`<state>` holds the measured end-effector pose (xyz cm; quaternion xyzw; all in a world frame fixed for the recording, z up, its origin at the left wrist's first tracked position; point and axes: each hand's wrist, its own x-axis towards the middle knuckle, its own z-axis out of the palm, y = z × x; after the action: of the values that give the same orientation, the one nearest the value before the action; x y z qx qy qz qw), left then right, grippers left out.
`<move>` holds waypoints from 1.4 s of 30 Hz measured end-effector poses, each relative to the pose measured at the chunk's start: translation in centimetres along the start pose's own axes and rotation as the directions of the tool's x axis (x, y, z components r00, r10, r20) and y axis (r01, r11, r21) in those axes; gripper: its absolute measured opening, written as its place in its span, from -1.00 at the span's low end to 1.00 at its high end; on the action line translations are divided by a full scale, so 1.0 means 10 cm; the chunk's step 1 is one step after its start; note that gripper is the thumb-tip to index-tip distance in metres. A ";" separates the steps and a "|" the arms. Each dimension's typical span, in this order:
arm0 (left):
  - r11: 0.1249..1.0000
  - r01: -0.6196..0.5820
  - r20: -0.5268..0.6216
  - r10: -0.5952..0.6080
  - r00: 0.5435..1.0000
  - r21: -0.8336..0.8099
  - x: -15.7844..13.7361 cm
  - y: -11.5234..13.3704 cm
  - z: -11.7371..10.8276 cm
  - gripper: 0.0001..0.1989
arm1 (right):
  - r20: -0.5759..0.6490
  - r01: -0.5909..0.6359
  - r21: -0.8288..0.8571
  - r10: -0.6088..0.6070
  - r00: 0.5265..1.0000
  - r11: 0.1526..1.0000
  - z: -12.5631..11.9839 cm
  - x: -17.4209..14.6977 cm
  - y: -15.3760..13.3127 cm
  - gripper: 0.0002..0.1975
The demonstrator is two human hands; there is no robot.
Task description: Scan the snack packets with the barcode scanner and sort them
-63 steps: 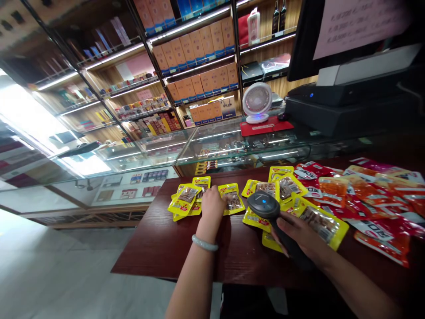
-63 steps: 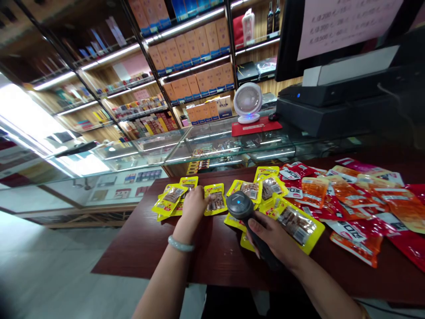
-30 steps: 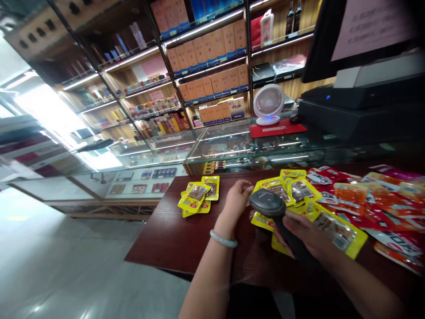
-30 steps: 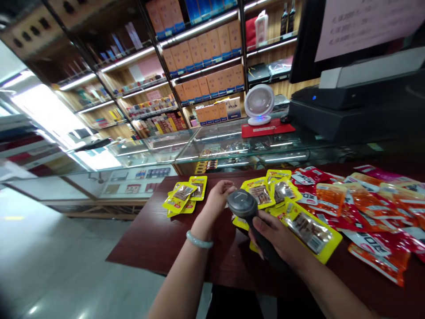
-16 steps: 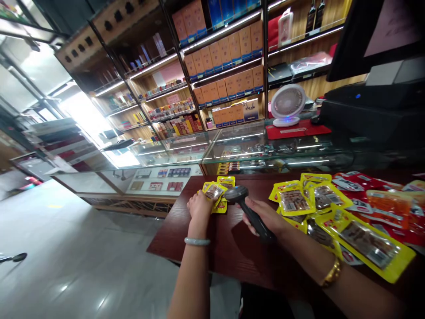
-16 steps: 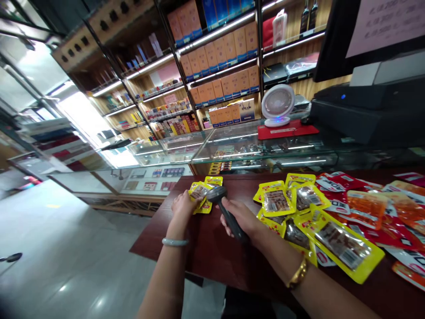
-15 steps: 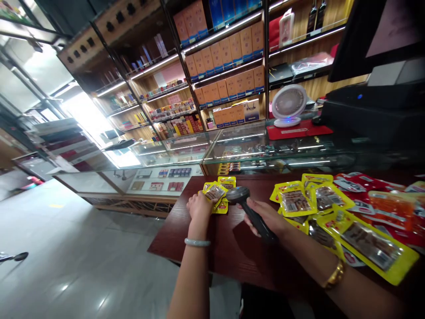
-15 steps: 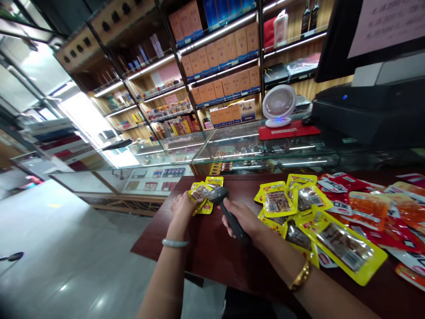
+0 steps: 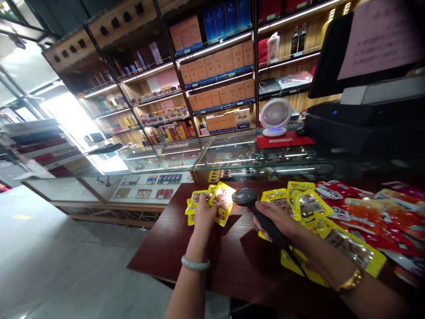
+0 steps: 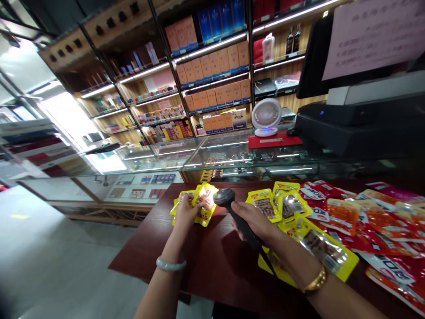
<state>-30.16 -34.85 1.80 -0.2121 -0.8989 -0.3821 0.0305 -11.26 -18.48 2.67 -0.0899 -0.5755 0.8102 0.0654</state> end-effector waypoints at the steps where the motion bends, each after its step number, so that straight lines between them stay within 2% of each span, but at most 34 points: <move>1: 1.000 -0.003 0.001 0.003 1.000 -0.017 0.01 0.03 0.02 -0.69 | -0.008 0.000 -0.012 0.000 1.000 1.000 -0.04 -0.01 -0.05 -0.50; 5: 0.999 0.000 0.008 0.001 1.000 -0.050 0.05 0.15 0.13 -0.70 | -0.028 0.012 -0.036 -0.013 1.000 0.999 -0.18 -0.03 -0.22 -0.49; 8: 0.998 -0.006 0.006 0.006 1.000 -0.062 0.01 0.29 0.33 -0.71 | -0.015 0.035 -0.009 -0.035 0.999 0.999 -0.27 -0.04 -0.28 -0.49; 11: 0.991 -0.076 0.139 0.091 0.986 -0.107 -0.06 0.48 0.57 -0.71 | -0.002 0.042 0.089 -0.042 0.999 0.995 -0.36 -0.06 -0.26 -0.50; 13: 0.983 -0.175 0.207 0.184 0.961 -0.058 -0.06 0.56 0.66 -0.73 | 0.000 0.029 0.127 -0.030 1.000 0.991 -0.41 -0.07 -0.22 -0.50; 15: 0.968 -0.230 0.172 0.211 0.962 0.101 0.01 0.57 0.61 -0.72 | -0.015 0.012 0.137 -0.010 1.000 0.990 -0.43 -0.09 -0.17 -0.51; 16: 0.954 -0.213 0.125 0.189 0.974 0.212 0.08 0.54 0.55 -0.70 | -0.026 0.002 0.136 0.002 1.000 0.991 -0.42 -0.10 -0.15 -0.51; 18: 0.898 -0.097 0.018 0.099 0.995 0.429 0.24 0.44 0.37 -0.62 | -0.042 -0.024 0.132 0.029 0.999 0.991 -0.39 -0.11 -0.11 -0.53; 20: 0.817 0.039 -0.055 -0.009 0.998 0.575 0.41 0.30 0.20 -0.54 | -0.040 -0.052 0.134 0.058 0.998 0.990 -0.33 -0.12 -0.09 -0.54; 22: 0.763 0.107 -0.055 -0.093 0.994 0.637 0.52 0.17 0.11 -0.51 | -0.034 -0.079 0.128 0.084 0.996 0.989 -0.28 -0.13 -0.07 -0.55; 25: 0.751 0.094 -0.003 -0.121 0.993 0.653 0.58 0.05 0.10 -0.52 | -0.021 -0.096 0.091 0.099 0.995 0.991 -0.24 -0.12 -0.04 -0.56; 27: 0.774 0.056 0.022 -0.090 0.996 0.630 0.57 0.03 0.13 -0.57 | 0.012 -0.091 0.061 0.091 0.996 0.994 -0.25 -0.11 0.00 -0.56; 29: 0.834 0.026 0.035 -0.054 0.998 0.551 0.56 0.02 0.16 -0.62 | 0.043 -0.079 0.047 0.077 0.996 0.996 -0.26 -0.08 0.05 -0.55; 32: 0.949 0.016 0.043 -0.031 0.999 0.316 0.54 -0.01 0.23 -0.71 | 0.057 -0.077 0.061 0.073 0.996 0.995 -0.27 -0.06 0.10 -0.53; 34: 0.993 -0.010 0.065 0.002 0.998 0.120 0.54 -0.03 0.30 -0.76 | 0.062 -0.090 0.076 0.086 0.994 0.993 -0.27 -0.06 0.12 -0.52; 37: 0.990 -0.093 0.054 0.099 0.994 -0.103 0.52 -0.04 0.45 -0.80 | 0.065 -0.112 0.102 0.106 0.992 0.988 -0.26 -0.06 0.11 -0.53; 42: 0.975 -0.130 0.024 0.136 0.990 -0.179 0.42 0.04 0.63 -0.83 | 0.106 -0.109 0.091 0.099 0.989 0.990 -0.26 -0.08 0.09 -0.52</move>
<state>-33.16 -28.65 -1.44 -0.2806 -0.8456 -0.4536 0.0208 -9.96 -16.59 1.03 -0.0753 -0.5328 0.8429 -0.0019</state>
